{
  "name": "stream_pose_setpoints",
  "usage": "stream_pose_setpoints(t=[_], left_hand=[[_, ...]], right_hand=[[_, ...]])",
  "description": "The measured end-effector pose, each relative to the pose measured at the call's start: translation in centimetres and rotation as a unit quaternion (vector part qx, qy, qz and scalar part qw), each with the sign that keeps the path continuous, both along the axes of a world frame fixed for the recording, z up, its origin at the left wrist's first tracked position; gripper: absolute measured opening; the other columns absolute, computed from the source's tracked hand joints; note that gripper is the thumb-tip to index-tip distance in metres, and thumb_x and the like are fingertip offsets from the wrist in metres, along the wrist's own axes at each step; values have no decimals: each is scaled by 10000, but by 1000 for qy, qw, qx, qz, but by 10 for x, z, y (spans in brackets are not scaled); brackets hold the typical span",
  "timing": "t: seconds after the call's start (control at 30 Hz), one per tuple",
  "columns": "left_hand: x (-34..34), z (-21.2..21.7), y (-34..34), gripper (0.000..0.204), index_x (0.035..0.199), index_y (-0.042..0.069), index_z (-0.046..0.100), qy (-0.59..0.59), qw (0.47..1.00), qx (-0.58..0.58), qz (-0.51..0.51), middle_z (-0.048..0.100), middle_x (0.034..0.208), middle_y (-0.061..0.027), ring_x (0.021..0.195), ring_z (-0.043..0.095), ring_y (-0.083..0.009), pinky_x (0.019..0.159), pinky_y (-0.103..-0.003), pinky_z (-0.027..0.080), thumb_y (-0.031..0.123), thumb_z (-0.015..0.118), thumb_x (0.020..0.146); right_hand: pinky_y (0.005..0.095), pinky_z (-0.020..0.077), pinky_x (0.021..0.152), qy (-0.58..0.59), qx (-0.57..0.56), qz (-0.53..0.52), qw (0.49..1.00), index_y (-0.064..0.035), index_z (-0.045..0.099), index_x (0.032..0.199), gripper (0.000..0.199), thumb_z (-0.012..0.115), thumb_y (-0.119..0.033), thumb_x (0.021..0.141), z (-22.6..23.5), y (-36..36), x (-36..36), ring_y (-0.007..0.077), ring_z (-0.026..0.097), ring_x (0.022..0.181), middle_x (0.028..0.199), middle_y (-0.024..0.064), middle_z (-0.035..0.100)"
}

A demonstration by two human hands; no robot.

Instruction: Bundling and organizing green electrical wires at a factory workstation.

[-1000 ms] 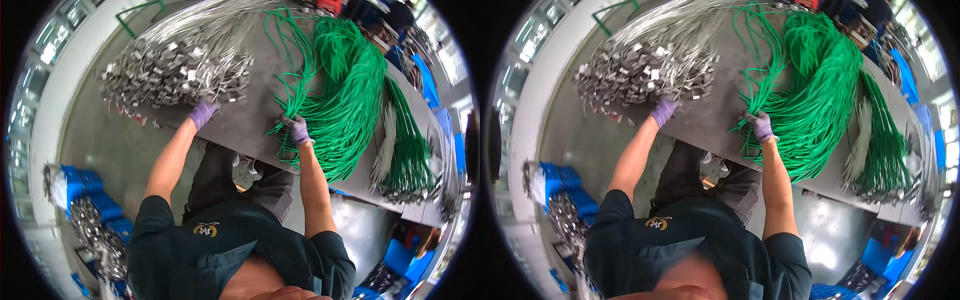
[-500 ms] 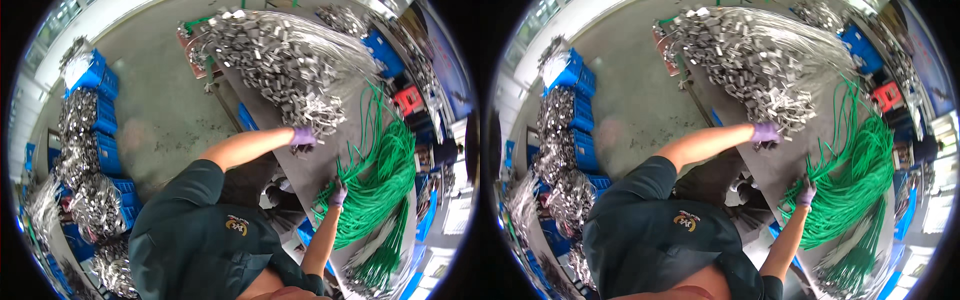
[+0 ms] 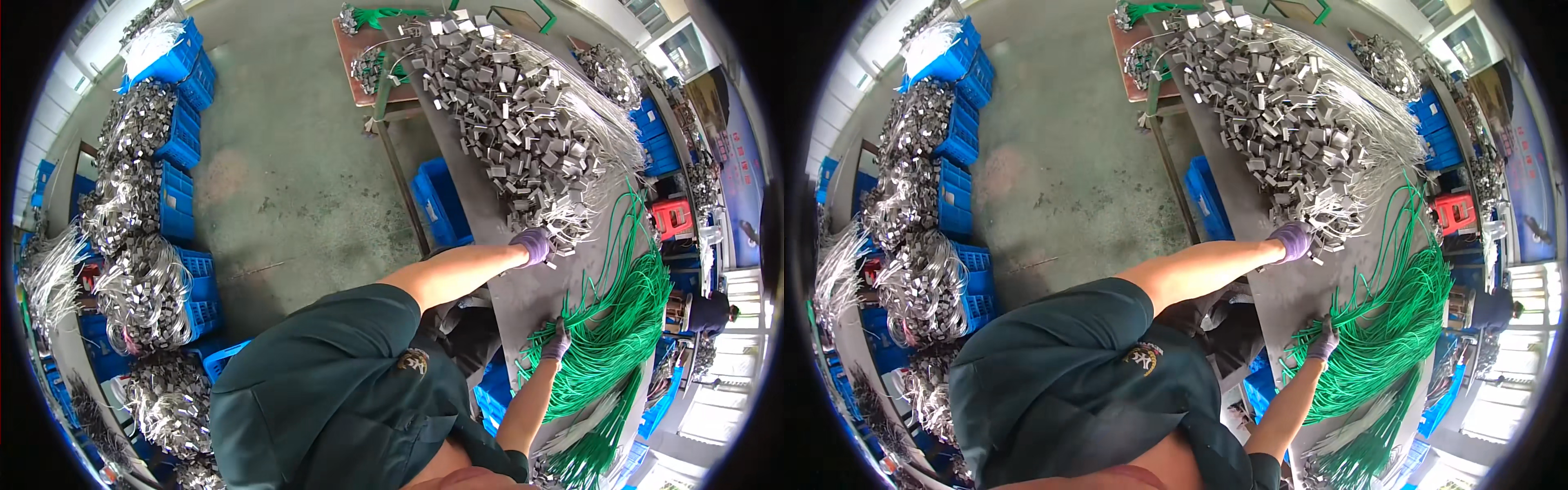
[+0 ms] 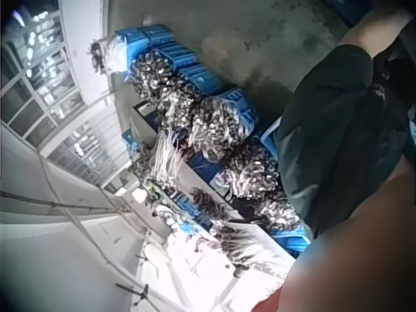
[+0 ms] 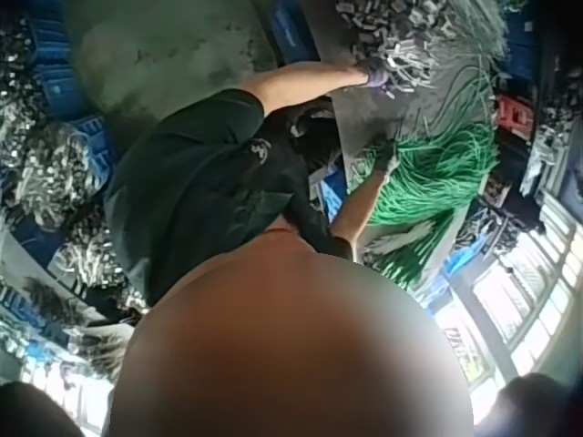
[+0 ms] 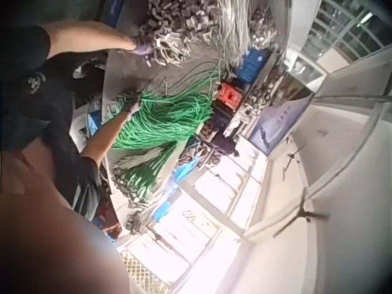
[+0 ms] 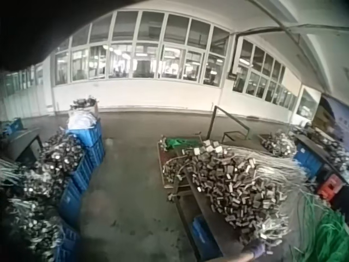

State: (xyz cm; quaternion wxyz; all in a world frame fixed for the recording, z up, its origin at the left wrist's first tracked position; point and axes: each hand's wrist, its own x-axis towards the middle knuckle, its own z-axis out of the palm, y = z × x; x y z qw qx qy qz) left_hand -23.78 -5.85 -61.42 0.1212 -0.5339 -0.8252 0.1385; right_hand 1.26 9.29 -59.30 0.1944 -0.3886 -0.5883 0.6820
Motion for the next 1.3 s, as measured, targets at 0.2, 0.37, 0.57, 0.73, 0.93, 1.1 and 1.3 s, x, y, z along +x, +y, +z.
stream_pose_setpoints(t=[0.2,0.37,0.57,0.73,0.93,1.1,1.3], left_hand=[[64,54,-111,161,811,56,579,-424,768,480,20,536,632,-110,535,517,-231,465,-376,422,128,441,853],[101,87,-232,190,886,19,616,-545,704,448,80,600,808,-181,737,598,-327,646,-382,459,168,506,845],[150,106,-363,236,959,0,614,-557,764,287,151,594,798,-178,692,570,-299,660,-373,453,182,481,889],[175,61,-453,191,962,1,626,-581,756,239,185,619,828,-163,674,573,-289,623,-341,456,124,507,877],[188,-7,-532,240,975,74,623,-549,802,178,154,622,925,-97,788,614,-261,677,-327,517,28,542,753],[192,-79,-607,143,934,66,624,-594,761,149,216,601,772,-49,681,593,-173,600,-298,487,63,542,818],[145,4,-526,188,1004,37,591,-797,483,145,334,528,646,9,499,461,-68,450,-231,364,135,576,845]], right_hand=[[284,470,546,9,-37,11,999,-32,598,874,158,637,-170,807,-13,19,8,146,544,591,698,36,570],[374,473,547,91,-102,80,987,31,543,966,219,583,-144,840,10,7,-31,268,564,575,686,109,559],[397,509,560,119,-160,132,971,30,525,1008,267,591,-159,831,27,-30,-88,285,588,602,707,127,579],[394,539,561,91,-174,60,979,12,546,989,204,552,-138,850,16,-79,-148,274,610,626,762,143,618],[399,520,527,109,-182,0,977,-26,566,881,147,508,-158,856,-29,-108,-189,246,591,618,713,103,594],[391,467,461,188,-313,-58,929,-55,580,847,214,426,-201,876,21,-150,-195,247,538,486,648,92,577],[306,327,358,156,-288,-144,934,-106,546,702,205,448,-213,846,22,-143,-198,172,387,371,537,36,490]])
